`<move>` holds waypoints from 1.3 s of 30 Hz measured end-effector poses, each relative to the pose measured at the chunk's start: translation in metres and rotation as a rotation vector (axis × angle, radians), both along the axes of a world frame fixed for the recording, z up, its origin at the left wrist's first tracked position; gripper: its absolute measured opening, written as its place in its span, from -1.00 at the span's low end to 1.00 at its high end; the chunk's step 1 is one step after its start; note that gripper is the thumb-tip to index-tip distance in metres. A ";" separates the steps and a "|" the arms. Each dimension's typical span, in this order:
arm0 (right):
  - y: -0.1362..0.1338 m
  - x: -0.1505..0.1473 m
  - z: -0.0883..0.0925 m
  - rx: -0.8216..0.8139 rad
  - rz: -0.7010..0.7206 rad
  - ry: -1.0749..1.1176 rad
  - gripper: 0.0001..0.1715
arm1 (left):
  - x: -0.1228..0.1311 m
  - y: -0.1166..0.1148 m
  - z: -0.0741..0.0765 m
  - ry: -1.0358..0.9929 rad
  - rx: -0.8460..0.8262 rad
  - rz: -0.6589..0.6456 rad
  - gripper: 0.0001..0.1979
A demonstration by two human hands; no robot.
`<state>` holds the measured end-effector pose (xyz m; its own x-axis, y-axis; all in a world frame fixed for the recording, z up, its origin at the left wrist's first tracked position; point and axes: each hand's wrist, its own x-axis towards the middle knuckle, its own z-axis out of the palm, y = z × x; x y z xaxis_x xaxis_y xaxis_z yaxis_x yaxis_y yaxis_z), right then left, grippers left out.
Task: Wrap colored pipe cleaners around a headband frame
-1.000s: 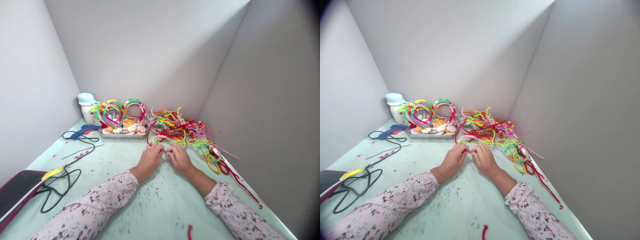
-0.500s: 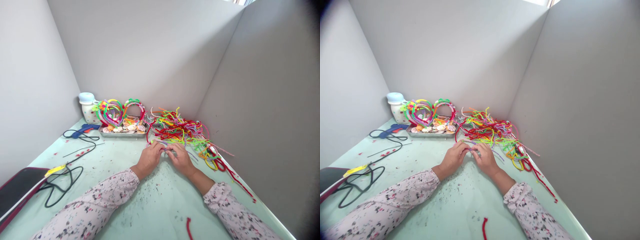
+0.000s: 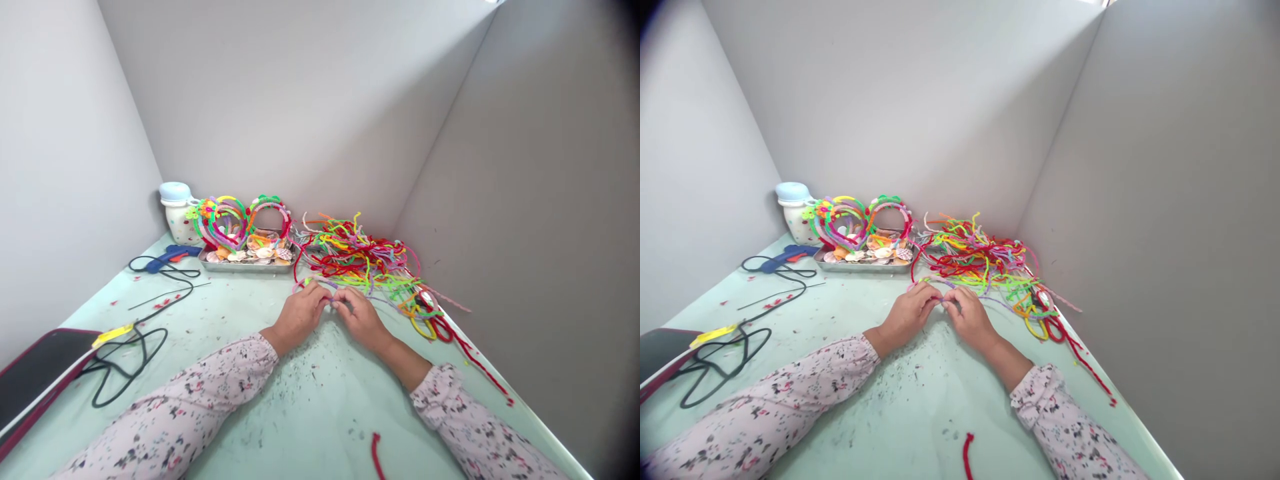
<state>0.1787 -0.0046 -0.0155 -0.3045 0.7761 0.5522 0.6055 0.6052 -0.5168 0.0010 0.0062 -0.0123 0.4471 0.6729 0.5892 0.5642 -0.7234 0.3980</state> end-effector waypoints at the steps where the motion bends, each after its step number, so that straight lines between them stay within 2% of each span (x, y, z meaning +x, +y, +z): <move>1: 0.000 0.000 -0.001 -0.002 0.001 -0.003 -0.91 | 0.000 0.000 0.000 0.005 -0.002 0.001 -0.84; 11: 0.001 0.000 -0.001 -0.022 -0.006 0.053 -0.91 | 0.000 0.000 0.001 -0.003 -0.004 0.010 -0.84; 20: -0.002 0.001 0.007 -0.083 0.025 0.124 -0.81 | 0.000 0.000 0.001 -0.010 0.017 -0.008 -0.83; 30: 0.001 0.003 0.000 -0.193 0.071 0.141 -0.79 | 0.000 -0.002 0.005 0.045 -0.004 -0.014 -0.81; 35: 0.001 0.004 0.001 -0.187 0.070 0.127 -0.79 | 0.000 -0.003 0.005 0.040 -0.008 -0.023 -0.81; 39: 0.002 0.003 0.001 -0.120 0.037 0.126 -0.83 | 0.000 -0.002 0.003 -0.006 -0.041 -0.031 -0.78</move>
